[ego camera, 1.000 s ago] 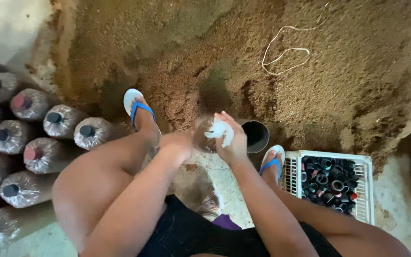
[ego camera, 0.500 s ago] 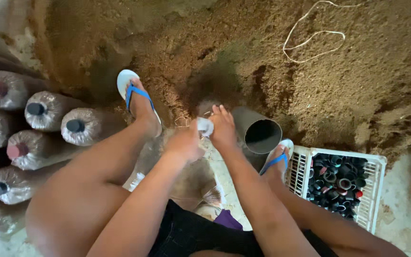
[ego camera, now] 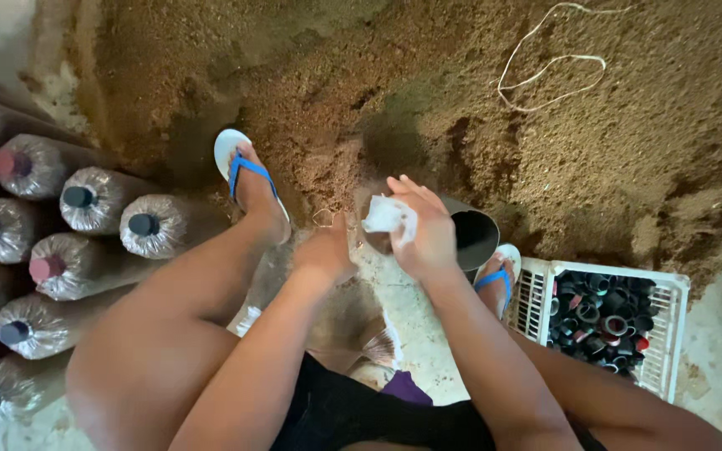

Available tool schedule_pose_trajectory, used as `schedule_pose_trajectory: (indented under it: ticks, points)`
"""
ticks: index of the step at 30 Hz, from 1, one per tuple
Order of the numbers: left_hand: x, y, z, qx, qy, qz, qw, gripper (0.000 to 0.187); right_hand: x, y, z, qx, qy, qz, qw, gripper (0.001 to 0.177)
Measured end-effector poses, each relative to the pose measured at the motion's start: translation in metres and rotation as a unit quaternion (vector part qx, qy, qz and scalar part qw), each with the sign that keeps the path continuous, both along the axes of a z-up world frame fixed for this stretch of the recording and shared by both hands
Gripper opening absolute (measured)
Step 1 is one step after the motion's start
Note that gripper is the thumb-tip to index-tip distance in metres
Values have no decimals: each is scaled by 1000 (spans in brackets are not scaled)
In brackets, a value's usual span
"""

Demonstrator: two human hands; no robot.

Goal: The person fills small plastic bags with a dark brown substrate by scooping it with a cylindrical container and pouring it into the bags while sitting on the floor.

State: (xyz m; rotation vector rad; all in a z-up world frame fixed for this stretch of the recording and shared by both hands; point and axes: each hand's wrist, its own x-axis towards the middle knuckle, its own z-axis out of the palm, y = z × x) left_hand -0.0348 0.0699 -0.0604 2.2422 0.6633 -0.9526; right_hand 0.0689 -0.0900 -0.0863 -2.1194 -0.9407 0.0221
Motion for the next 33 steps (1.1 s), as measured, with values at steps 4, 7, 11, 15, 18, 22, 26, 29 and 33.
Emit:
schedule_pose_trajectory:
  ticks: [4, 7, 11, 15, 18, 22, 26, 29, 33]
  points:
    - [-7, 1, -25, -11, -6, -14, 1000, 101, -11, -7, 85, 72, -81, -21, 994, 19]
    - [-4, 4, -27, -16, -9, -19, 1000, 102, -14, -3, 62, 31, -94, -22, 995, 17]
    - [-5, 4, -31, -31, -19, -6, 999, 105, -16, 13, -66, -183, 81, -20, 980, 50]
    - [-7, -1, -21, -28, 0, 36, 999, 56, -30, -3, -138, -104, 73, -30, 991, 63]
    - [-6, -6, -25, -40, -32, 40, 998, 80, -32, -6, -96, -102, 184, -63, 976, 101]
    - [19, -13, 90, -108, -41, 234, 966, 77, -52, -25, -78, -103, 338, -107, 929, 123]
    - [20, -27, 53, -46, -183, 22, 982, 91, -56, -45, -138, -166, 327, -124, 922, 112]
    - [38, -38, -8, -58, -232, -12, 971, 77, -51, -34, -137, -212, 319, -147, 912, 103]
    - [54, -57, -82, -26, -249, -22, 968, 7, -41, -25, -236, -368, 225, -98, 897, 105]
